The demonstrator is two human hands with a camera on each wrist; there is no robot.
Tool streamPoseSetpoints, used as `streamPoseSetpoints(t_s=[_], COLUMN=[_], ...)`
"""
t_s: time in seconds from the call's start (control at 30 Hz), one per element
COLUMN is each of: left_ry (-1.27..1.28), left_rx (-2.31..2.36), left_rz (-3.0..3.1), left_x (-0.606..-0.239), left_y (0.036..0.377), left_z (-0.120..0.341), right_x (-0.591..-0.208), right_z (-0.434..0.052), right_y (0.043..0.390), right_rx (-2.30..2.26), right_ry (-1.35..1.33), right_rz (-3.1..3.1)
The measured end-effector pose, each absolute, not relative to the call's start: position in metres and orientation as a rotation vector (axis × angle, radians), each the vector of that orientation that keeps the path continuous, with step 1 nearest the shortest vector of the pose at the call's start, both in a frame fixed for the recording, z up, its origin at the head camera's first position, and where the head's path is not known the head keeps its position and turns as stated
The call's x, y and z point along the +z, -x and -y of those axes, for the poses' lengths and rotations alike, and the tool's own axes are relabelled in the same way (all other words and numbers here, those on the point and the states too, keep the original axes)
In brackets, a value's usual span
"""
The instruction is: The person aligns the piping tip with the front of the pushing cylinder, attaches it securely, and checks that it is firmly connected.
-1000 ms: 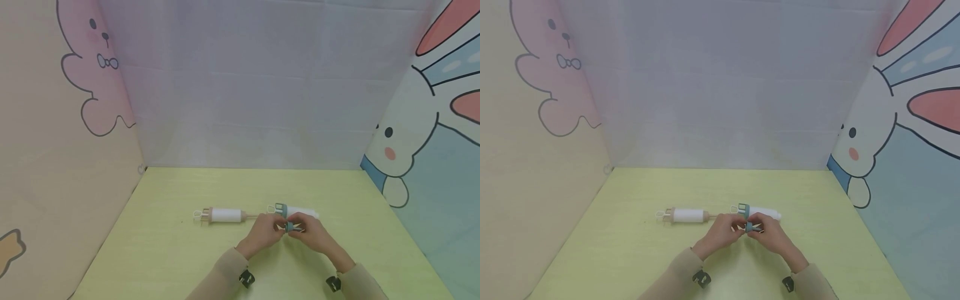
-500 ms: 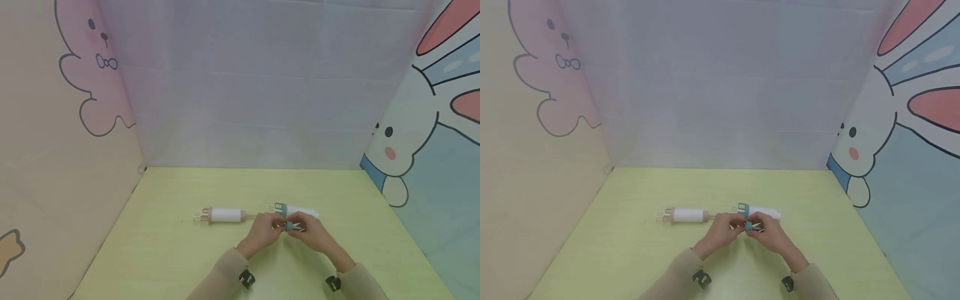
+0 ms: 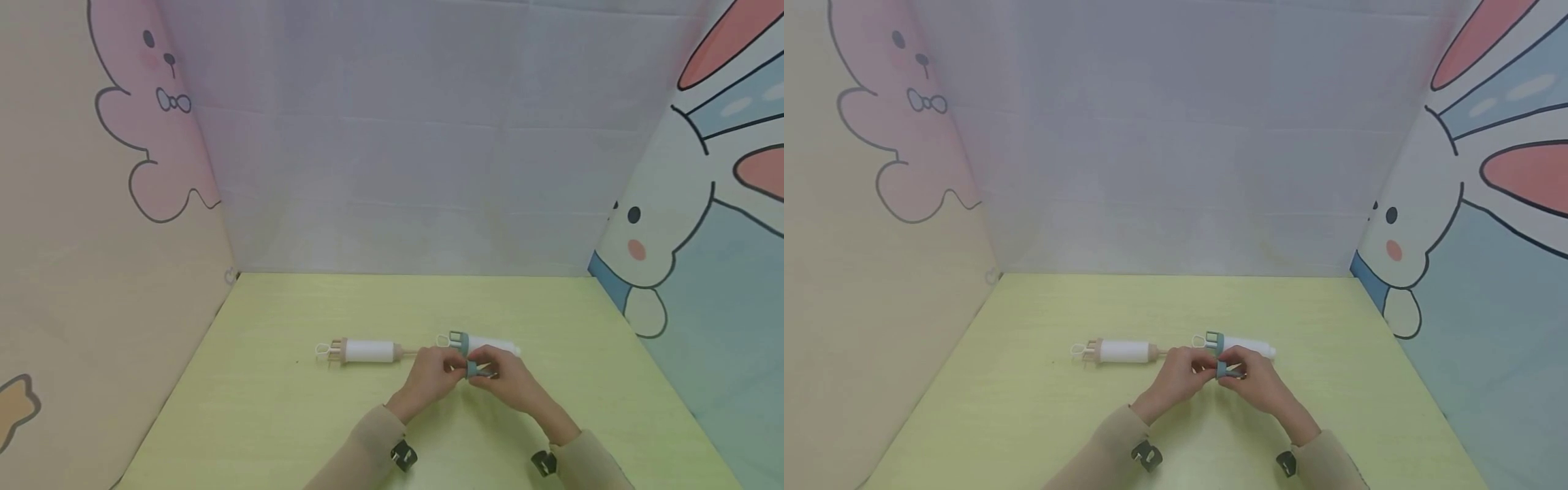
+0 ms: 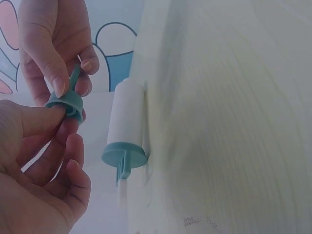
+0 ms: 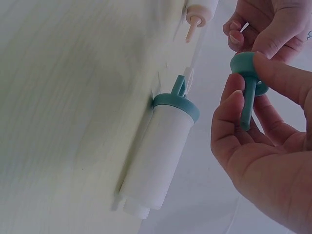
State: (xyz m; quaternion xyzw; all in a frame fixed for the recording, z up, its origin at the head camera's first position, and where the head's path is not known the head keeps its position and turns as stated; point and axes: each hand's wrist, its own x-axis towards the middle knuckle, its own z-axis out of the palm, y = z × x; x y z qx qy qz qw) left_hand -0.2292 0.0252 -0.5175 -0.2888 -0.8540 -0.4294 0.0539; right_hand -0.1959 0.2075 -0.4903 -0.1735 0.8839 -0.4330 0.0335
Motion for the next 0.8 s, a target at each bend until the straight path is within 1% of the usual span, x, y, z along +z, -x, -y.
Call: streamPoseSetpoints(t_s=[0.27, 0.8], left_ry=[0.908, 0.921], left_rx=[-1.316, -1.365], left_rz=[2.61, 2.635], left_x=[-0.5212, -0.5171], left_y=[0.2289, 0.2254], left_z=[-0.0269, -0.0278], right_x=[-0.4887, -0.4879], right_z=[-0.2061, -0.209], right_y=[0.1944, 0.1928], right_rx=[-1.359, -1.409], right_ry=[0.535, 0.586], right_rz=[-2.689, -2.643])
